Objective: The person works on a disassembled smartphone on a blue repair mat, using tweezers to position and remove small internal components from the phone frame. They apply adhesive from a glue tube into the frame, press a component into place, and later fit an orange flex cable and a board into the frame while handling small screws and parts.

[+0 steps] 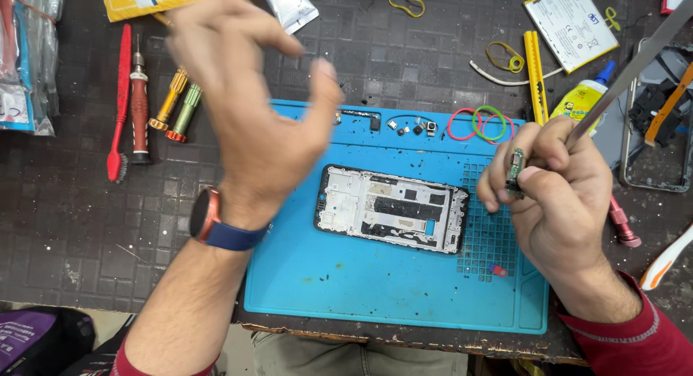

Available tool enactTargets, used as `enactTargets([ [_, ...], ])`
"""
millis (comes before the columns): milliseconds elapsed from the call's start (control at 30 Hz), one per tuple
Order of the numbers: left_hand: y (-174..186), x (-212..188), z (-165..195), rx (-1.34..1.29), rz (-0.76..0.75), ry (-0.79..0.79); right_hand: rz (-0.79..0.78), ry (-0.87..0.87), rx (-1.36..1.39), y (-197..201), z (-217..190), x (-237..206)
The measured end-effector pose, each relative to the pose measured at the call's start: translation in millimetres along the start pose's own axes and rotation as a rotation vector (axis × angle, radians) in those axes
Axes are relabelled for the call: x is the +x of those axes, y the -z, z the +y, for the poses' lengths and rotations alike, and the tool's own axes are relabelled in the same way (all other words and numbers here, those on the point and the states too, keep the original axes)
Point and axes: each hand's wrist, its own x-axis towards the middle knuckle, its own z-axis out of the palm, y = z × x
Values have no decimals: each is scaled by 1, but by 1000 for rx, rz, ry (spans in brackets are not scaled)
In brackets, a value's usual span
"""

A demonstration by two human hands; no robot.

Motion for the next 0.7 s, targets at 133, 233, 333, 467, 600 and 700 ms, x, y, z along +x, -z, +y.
enactTargets([
  [133, -7, -1, 26, -43, -180, -119, 8, -3, -33, -2, 0, 0],
  [233, -8, 0, 30, -30, -180, -96, 31, -11, -73, -3, 0, 0],
  [333, -2, 3, 22, -27, -124, -14, 28, -8, -71, -3, -1, 1],
  [467, 4, 5, 13, -7, -79, -3, 31, -19, -82, -5, -1, 2],
  [600, -1, 1, 19, -55, -129, -52, 20, -33, -128, -7, 0, 0],
  [700, -7, 0, 24, -104, -194, -89, 18, -38, -148, -7, 0, -1],
])
